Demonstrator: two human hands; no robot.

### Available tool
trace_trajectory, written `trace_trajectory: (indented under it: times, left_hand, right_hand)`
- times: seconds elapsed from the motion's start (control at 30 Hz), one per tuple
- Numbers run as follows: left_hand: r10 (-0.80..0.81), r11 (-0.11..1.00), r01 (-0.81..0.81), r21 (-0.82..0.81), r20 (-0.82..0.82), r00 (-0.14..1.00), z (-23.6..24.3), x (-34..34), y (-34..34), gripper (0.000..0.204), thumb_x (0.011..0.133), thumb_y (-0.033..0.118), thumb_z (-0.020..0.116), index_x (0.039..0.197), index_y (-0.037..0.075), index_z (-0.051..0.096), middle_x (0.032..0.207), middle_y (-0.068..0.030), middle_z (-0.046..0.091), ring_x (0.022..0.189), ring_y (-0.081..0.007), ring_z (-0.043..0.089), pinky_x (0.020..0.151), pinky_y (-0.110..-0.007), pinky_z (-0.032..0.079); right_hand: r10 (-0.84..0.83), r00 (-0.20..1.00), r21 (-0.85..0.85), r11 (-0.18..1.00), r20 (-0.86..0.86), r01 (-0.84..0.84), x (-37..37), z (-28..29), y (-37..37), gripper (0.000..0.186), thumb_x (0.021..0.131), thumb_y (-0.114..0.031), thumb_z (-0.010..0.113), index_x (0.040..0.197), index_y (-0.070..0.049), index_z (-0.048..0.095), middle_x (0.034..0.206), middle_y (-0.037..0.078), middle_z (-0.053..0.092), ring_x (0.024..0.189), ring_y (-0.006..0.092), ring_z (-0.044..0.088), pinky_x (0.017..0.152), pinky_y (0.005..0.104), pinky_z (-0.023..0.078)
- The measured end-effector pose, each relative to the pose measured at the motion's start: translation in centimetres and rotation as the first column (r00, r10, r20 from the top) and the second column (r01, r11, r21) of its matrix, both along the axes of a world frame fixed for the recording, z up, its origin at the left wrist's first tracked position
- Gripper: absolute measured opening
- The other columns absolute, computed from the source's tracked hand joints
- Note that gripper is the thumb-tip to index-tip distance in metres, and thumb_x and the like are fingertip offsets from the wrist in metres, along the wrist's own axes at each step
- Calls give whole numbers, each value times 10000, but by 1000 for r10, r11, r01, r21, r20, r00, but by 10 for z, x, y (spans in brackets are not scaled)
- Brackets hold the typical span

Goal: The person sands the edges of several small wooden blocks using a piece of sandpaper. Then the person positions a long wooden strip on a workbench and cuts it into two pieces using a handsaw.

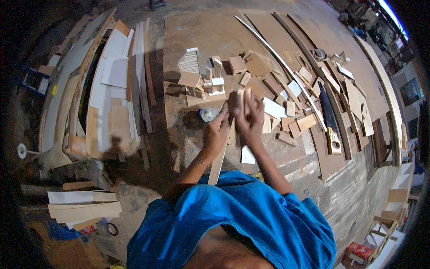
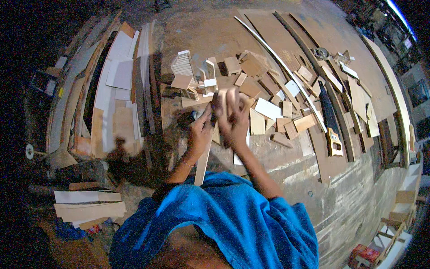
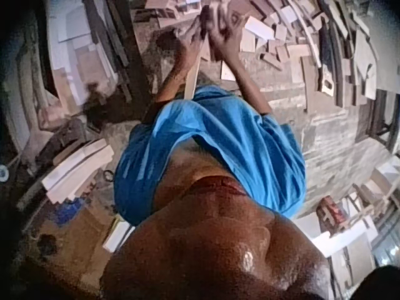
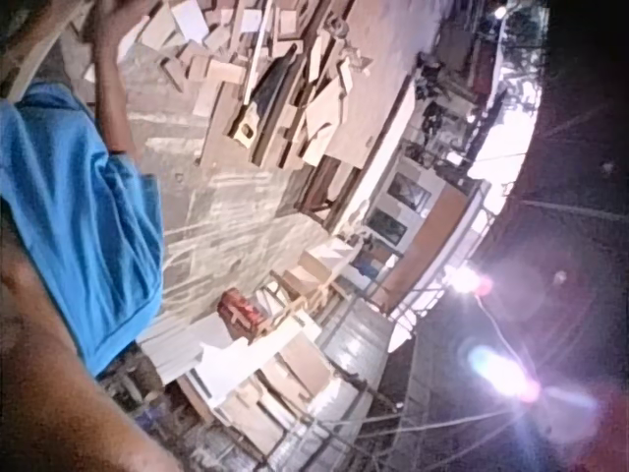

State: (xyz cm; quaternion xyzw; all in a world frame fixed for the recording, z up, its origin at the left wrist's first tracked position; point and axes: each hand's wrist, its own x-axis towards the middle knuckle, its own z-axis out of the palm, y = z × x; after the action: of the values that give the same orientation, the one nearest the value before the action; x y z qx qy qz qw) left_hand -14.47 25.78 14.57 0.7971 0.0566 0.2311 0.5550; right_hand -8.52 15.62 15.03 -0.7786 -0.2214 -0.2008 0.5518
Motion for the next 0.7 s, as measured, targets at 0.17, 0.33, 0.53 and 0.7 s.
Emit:
trace_trajectory:
  times: [0.17, 0.33, 0.53, 0.7]
  left_hand:
    - [5, 997, -10, 81, 61, 998, 2, -2, -5, 366, 866, 117, 467, 1199, -35, 450, 1053, -267, 538, 930, -288, 590, 742, -307, 451]
    - [-13, 998, 16, 59, -49, 999, -2, 2, 10, 365, 776, -45, 437, 1136, -70, 487, 970, -236, 591, 916, -269, 588, 768, -285, 442]
    - [-83, 994, 65, -89, -213, 974, 7, 6, -4, 336, 868, 84, 479, 1163, -75, 461, 1035, -152, 596, 915, -101, 523, 769, -240, 435]
    - [-174, 882, 164, -442, 19, 985, -17, 5, 4, 330, 859, 57, 462, 1171, -51, 473, 1079, -90, 574, 937, -109, 520, 821, -253, 427]
  right_hand:
    - [62, 973, 94, 995, -222, -42, 29, 35, -2, 473, 769, -223, 617, 1203, -76, 499, 1079, 210, 409, 982, 324, 483, 782, 394, 440]
    - [77, 997, -70, 995, 12, -76, -20, 1, -2, 511, 709, -220, 649, 1189, -100, 521, 1171, 236, 380, 1035, 360, 456, 844, 385, 413]
    - [54, 979, 141, 990, -195, -26, 31, 14, -2, 489, 785, -175, 599, 1244, -76, 462, 1080, 143, 450, 955, 189, 485, 747, 257, 416]
    - [110, 990, -89, 991, 84, -103, -23, -23, -3, 543, 734, -237, 624, 1239, -105, 472, 1154, 242, 376, 1079, 375, 411, 882, 397, 378]
